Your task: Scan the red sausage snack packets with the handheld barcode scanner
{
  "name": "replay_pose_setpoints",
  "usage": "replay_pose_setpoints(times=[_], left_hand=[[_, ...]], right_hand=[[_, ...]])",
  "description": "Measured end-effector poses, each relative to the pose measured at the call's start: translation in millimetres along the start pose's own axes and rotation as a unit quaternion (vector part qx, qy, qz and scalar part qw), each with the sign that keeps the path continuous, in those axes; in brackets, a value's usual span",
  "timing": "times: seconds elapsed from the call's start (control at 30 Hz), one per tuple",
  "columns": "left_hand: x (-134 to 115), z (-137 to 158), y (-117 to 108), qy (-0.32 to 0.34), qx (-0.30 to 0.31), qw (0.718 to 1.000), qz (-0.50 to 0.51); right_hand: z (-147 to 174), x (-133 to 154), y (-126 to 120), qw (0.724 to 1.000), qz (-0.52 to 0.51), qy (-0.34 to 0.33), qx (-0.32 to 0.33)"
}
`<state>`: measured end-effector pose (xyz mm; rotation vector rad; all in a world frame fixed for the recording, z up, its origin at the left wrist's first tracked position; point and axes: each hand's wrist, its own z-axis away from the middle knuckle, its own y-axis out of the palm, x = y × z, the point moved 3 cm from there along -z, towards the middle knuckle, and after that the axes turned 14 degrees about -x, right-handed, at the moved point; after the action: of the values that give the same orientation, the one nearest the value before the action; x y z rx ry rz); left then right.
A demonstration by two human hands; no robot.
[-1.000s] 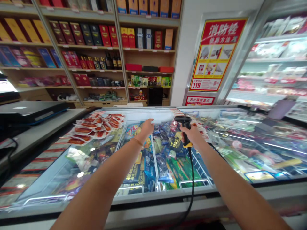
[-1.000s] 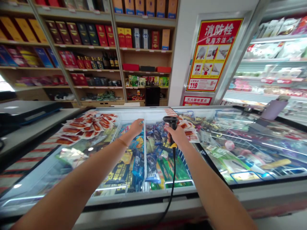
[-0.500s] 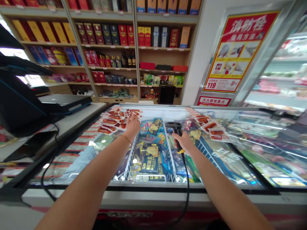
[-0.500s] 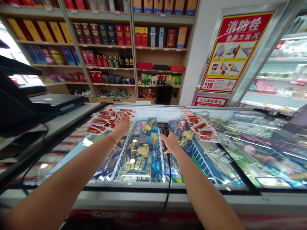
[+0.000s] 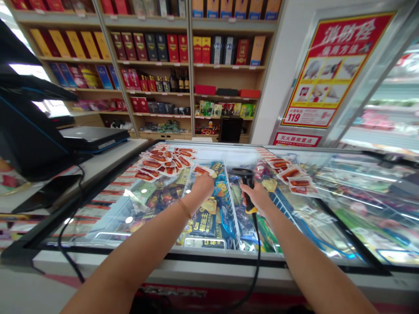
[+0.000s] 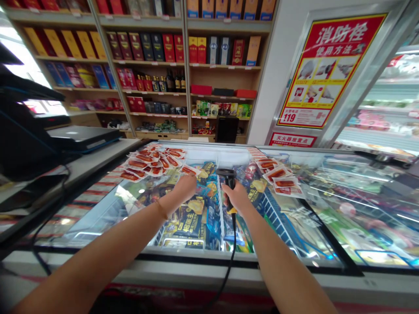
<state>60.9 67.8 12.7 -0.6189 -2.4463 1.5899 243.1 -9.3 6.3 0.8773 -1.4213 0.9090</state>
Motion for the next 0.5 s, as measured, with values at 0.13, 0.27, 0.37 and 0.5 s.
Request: replay_pose_setpoints(times=[0.13,0.27,0.37,0.5], left_hand=[[-18,5,-13,-0.002,0.003,0.999,0.037],[4,-3,-27,-0.072,-0.072,0.991,0.084],[36,-5,-21,-0.146,-0.140,0.976,0.084],[57,-6,7,-0.166,-0.085,0.980,0.076]], right_hand=[[3,3,0,1.000,0.002,0.001,0.003],[4,6,-1,1.000,-0.007,-0.008,-0.003],[4,5,-1,1.000,-0.002,-0.014,0.000],[7,5,1,1.000,0.016,-0.019,0.005]])
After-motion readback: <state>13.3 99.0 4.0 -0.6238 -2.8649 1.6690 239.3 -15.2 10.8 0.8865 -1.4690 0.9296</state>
